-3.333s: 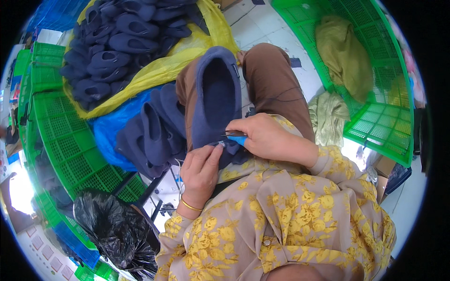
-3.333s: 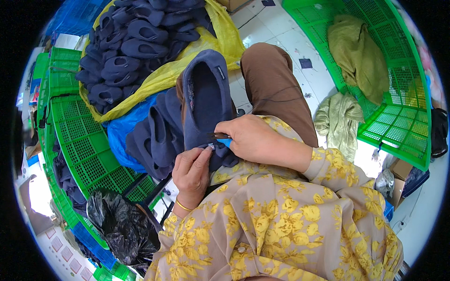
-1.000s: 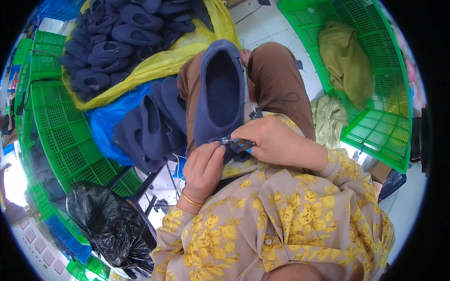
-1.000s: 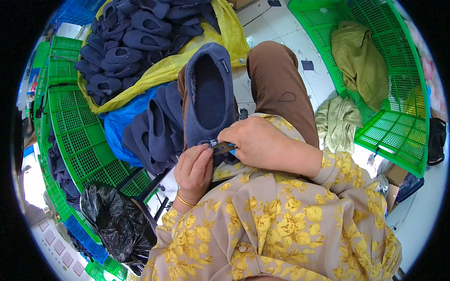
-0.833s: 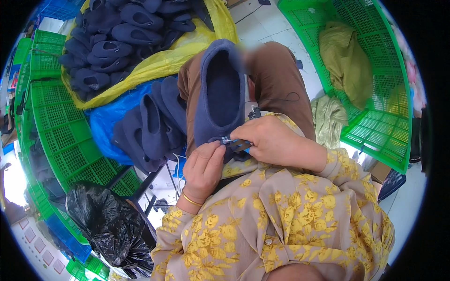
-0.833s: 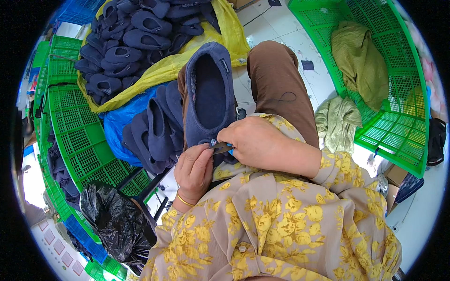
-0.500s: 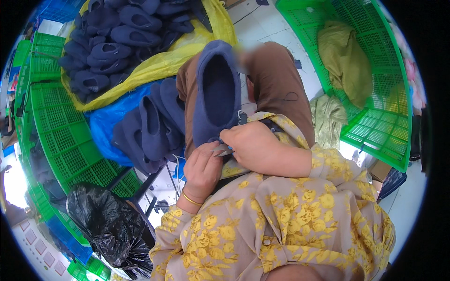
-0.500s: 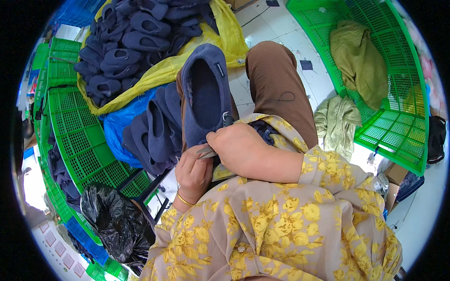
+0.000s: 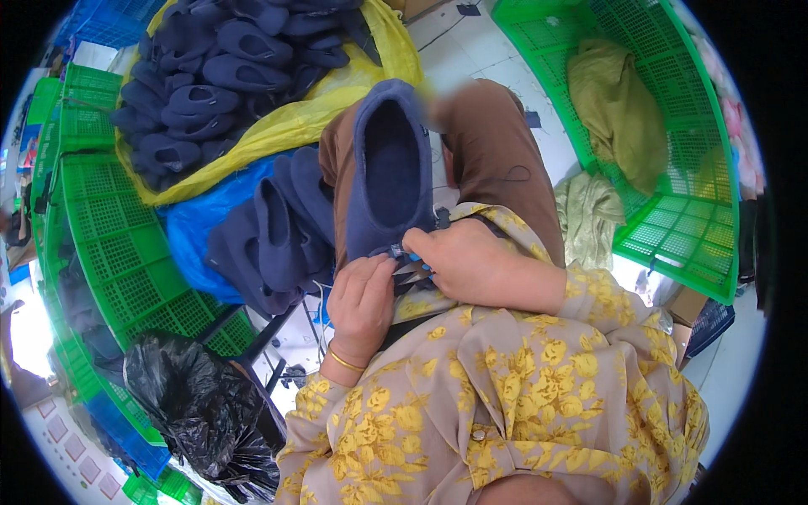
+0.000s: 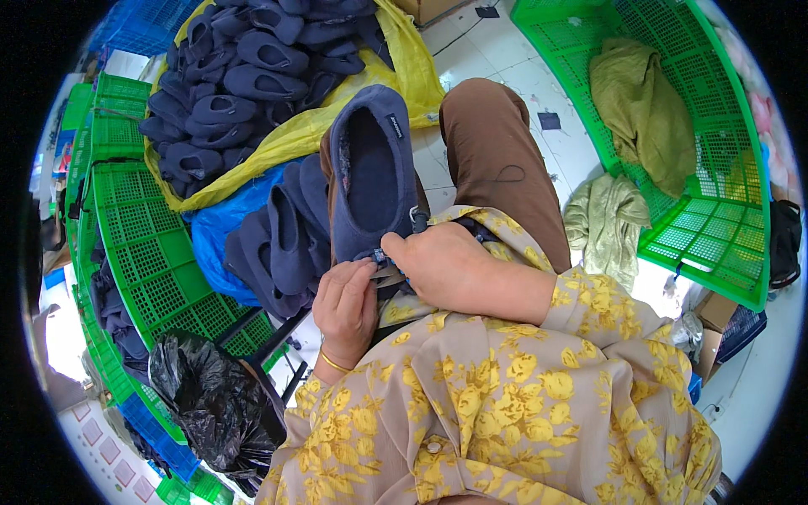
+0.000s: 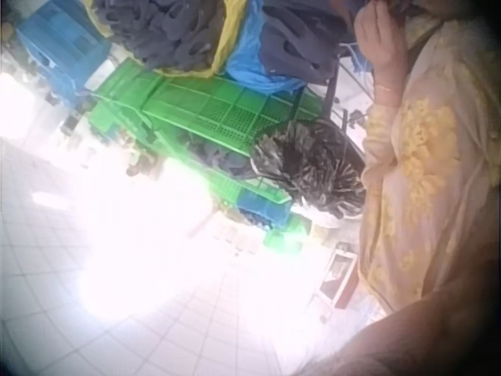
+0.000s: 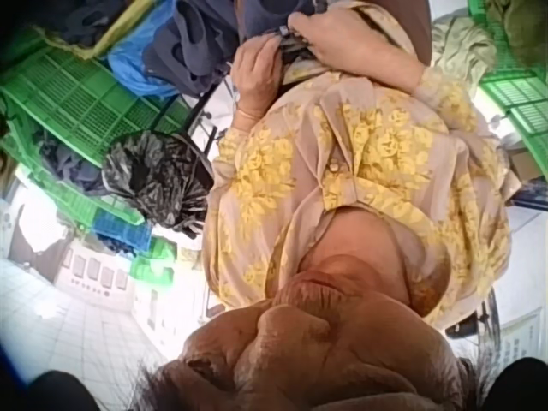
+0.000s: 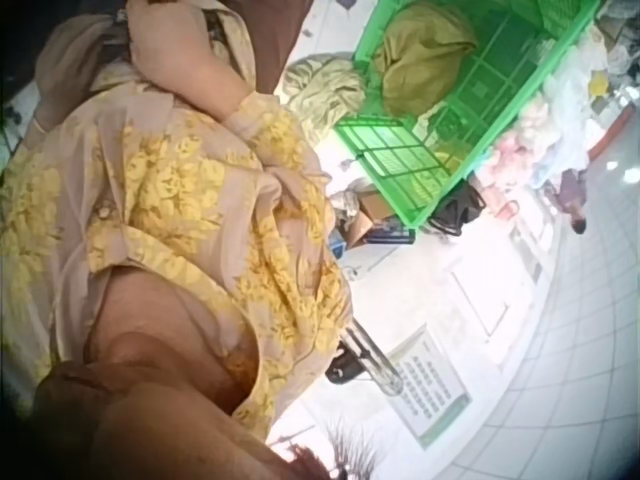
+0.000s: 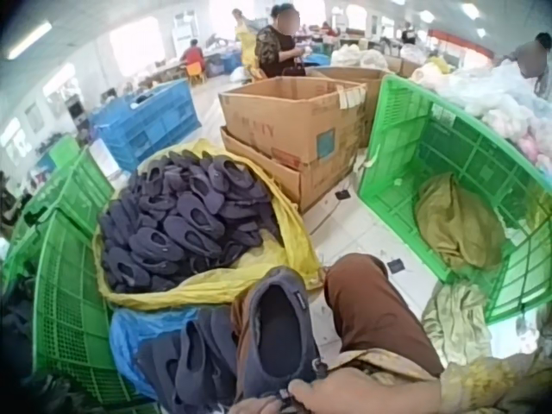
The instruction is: The person trims excess fabric or threads from the edges of dark blue slip-on shoes using a small blue tool. They handle each shoe one at a time, rotating it to reach different edges, and place trimmed pieces aside.
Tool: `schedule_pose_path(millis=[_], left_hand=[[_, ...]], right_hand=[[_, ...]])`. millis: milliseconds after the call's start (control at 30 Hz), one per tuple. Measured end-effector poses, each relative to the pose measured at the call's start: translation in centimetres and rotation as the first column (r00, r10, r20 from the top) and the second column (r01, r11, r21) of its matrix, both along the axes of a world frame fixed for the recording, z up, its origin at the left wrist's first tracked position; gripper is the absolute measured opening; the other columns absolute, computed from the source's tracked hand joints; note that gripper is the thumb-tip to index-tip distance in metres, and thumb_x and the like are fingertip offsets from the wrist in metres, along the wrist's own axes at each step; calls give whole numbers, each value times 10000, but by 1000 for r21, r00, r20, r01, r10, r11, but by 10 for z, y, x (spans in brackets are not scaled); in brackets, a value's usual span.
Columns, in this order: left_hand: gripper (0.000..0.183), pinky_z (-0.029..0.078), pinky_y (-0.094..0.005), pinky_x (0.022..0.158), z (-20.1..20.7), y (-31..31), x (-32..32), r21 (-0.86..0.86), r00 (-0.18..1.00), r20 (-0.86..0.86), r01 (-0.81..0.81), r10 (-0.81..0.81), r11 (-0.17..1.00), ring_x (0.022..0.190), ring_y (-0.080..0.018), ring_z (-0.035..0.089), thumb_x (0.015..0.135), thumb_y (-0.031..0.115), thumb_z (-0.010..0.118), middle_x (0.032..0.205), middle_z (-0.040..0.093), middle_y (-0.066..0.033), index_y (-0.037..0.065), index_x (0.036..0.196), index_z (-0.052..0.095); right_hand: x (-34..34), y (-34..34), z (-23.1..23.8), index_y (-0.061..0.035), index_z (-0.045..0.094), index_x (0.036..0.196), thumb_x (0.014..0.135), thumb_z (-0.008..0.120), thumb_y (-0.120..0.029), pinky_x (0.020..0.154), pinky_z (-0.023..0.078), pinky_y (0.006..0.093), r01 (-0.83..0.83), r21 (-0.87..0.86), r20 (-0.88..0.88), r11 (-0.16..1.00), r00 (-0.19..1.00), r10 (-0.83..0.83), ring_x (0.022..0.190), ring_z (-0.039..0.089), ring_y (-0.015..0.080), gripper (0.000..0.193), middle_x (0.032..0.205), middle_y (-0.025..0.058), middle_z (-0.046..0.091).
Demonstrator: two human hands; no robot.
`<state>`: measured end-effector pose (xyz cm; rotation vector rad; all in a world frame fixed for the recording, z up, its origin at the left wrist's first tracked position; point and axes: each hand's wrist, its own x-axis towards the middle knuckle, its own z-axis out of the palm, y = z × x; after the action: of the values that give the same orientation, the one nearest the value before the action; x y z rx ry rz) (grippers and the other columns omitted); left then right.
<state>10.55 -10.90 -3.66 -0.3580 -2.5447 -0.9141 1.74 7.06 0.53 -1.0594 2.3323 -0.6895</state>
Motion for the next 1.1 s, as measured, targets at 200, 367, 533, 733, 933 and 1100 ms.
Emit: schedule_pose_path(millis=[200,367,533,733,933,1100], left_hand=[[282,528,-345,718,-1,2,-2,32,1000,23,13,-14,999,817,-277,642,696,-79,685,915,668,-109,9,963,667],[285,533,-342,735,2,6,-2,106,999,34,-45,41,993,835,-279,655,706,-102,675,941,676,-127,3,971,665],[270,536,-347,750,8,8,-1,92,994,65,-90,84,992,849,-291,661,730,-107,672,966,680,-150,-3,979,663],[265,544,-363,757,5,6,-3,106,997,49,-66,61,992,866,-296,661,729,-85,650,961,684,-134,-4,981,665],[192,546,-377,732,6,10,0,51,996,18,-91,91,994,815,-321,669,761,-68,640,904,690,-154,14,930,681],[200,541,-375,753,-13,7,-1,54,999,-27,-45,47,997,789,-327,670,768,-66,605,887,696,-154,0,939,685]], right_hand=[[4,5,-25,-23,456,912,734,640,-43,522,489,423,-3,-138,-69,990,998,-7,627,657,323,257,664,125,630],[5,9,-27,-38,461,943,753,630,-50,518,484,437,-3,-129,-67,992,998,-5,622,653,333,255,673,120,627],[5,11,-26,-53,472,1005,767,624,-52,533,489,444,18,-192,-29,981,999,-24,639,652,350,283,721,122,645],[8,6,-30,-40,485,1044,771,620,-48,548,496,451,92,-219,14,971,996,-91,648,648,372,304,687,158,635],[10,1,-29,-108,397,1182,788,597,-18,608,496,494,161,-208,230,965,967,-112,749,647,431,451,813,212,650],[7,-1,-52,-113,424,1231,894,455,-43,691,480,498,157,-451,260,879,965,-39,855,626,457,345,923,243,647]])
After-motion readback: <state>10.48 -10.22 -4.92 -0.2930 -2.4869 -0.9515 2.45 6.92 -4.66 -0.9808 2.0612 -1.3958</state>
